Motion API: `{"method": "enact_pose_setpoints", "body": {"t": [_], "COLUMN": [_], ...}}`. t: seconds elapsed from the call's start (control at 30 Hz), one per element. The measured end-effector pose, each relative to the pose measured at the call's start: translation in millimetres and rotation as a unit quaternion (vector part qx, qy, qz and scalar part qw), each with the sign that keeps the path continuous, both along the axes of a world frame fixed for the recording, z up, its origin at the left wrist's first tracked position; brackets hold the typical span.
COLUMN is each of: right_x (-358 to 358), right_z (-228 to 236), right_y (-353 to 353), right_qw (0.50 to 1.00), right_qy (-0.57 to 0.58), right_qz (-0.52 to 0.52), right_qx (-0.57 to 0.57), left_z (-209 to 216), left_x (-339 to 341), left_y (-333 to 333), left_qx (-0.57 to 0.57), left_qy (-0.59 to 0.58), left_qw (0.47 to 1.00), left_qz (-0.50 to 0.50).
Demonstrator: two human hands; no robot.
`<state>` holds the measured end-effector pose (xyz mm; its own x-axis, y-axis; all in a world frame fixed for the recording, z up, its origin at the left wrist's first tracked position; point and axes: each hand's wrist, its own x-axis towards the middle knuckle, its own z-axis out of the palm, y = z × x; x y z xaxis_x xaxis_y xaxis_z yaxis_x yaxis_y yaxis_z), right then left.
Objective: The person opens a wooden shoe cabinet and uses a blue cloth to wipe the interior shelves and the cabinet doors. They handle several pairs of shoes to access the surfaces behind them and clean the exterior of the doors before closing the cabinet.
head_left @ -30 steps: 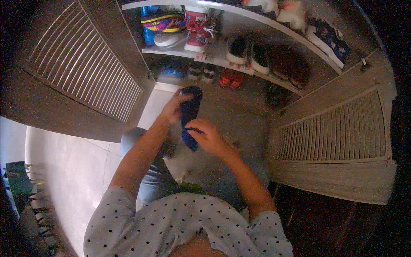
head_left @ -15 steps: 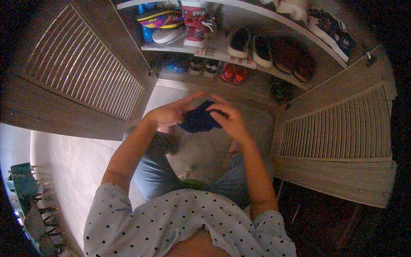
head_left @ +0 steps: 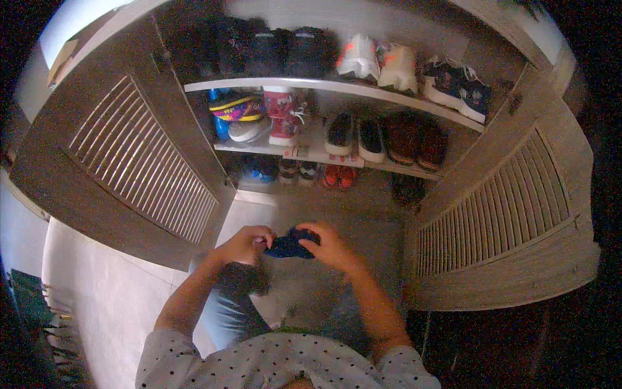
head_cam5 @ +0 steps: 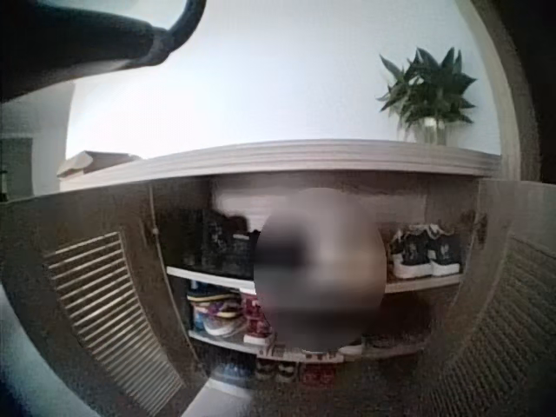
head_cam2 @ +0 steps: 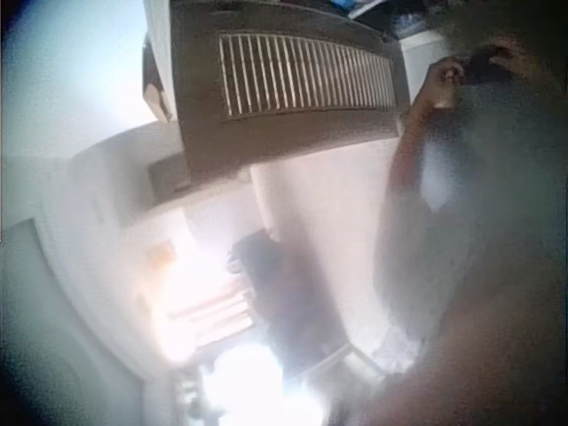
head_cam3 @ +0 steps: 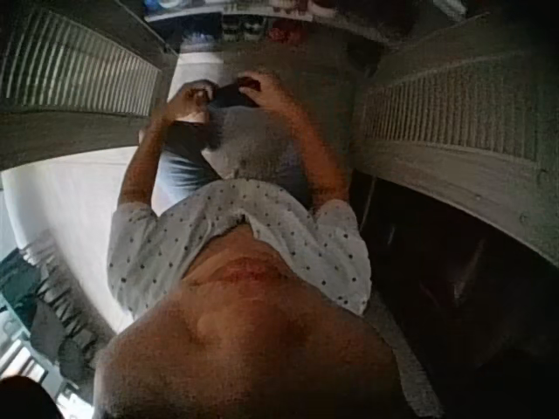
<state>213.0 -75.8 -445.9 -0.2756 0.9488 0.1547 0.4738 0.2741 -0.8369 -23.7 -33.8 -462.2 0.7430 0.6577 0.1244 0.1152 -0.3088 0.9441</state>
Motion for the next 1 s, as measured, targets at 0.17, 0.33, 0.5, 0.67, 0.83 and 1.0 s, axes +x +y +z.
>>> {"method": "enact_pose_setpoints", "body": {"t": [0.17,0.33,0.5,0.67,0.83,1.0], "right_x": [-29.8,-56.5,-91.6,-132.8,-158.1,-223.3], "right_z": [4.8,46.4,61.6,81.4,116.1,258.4], "right_y": [9.9,9.9,8.6,-17.0,50.5,83.8], "right_qw": [0.996,0.983,0.951,0.898,0.656,0.79], "right_qy": [-0.054,-0.015,0.121,0.12,0.554,0.576], "right_qz": [0.076,0.173,0.257,0.353,0.249,0.205], "right_qx": [0.001,0.066,-0.118,-0.233,-0.448,-0.047], "left_z": [34.0,75.2,120.2,143.8,114.3,140.2], "left_x": [-27.1,-62.1,-89.4,-107.3,-165.7,-196.5], "left_y": [-38.2,-82.7,-118.6,-122.5,-55.2,-29.4], "left_qx": [0.153,0.252,0.036,-0.072,0.273,0.33], "left_qy": [0.112,0.172,-0.013,-0.132,-0.198,-0.061], "left_qw": [0.975,0.942,0.962,0.943,0.687,0.67], "left_qz": [0.112,0.138,0.27,0.297,0.643,0.662]}}
